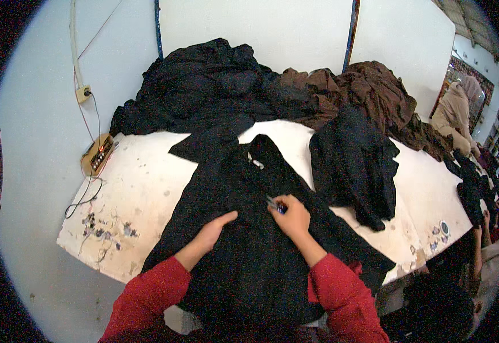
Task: The person uses a small blade to cut a black garment laid on a table. They repeatedly lift and reposition the fabric to access different areas, making small cuts along seams and edges. The garment is manipulated throughout the process to expose new sections for cutting.
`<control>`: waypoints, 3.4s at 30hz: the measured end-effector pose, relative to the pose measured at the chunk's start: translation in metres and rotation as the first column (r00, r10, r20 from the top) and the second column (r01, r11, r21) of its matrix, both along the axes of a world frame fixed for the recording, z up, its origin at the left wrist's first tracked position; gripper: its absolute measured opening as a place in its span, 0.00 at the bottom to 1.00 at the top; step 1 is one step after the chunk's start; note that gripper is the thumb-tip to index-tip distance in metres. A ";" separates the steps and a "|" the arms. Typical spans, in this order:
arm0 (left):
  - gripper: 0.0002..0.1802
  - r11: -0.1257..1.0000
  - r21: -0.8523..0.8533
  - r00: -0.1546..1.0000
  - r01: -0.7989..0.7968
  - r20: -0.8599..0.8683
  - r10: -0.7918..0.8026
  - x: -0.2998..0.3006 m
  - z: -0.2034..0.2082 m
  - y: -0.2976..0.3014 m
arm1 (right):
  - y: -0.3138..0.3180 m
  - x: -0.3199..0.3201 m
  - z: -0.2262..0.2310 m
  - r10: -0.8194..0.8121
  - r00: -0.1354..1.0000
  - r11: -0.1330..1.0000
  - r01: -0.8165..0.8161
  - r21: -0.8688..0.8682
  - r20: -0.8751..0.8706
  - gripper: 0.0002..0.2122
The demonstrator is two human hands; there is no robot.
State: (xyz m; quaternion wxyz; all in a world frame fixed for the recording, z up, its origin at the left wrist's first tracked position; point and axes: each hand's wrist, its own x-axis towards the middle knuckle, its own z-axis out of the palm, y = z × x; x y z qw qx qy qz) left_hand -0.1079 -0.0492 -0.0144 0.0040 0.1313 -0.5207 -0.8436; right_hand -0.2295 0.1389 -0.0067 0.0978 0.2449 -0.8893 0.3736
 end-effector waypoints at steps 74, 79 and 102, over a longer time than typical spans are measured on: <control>0.21 0.980 0.112 0.984 -0.165 0.079 0.157 0.153 0.011 0.072 | 0.009 0.186 0.034 0.327 0.828 0.856 -0.056 -0.514 0.455 0.09; 0.19 0.980 0.154 0.988 -0.130 0.099 0.115 0.154 0.002 0.066 | 0.014 0.187 0.031 0.643 0.384 0.650 0.184 -0.737 0.663 0.07; 0.25 0.952 0.224 0.978 -0.208 0.077 0.195 0.156 0.002 0.062 | 0.047 0.176 0.057 0.362 0.922 0.923 -0.333 -0.195 0.139 0.16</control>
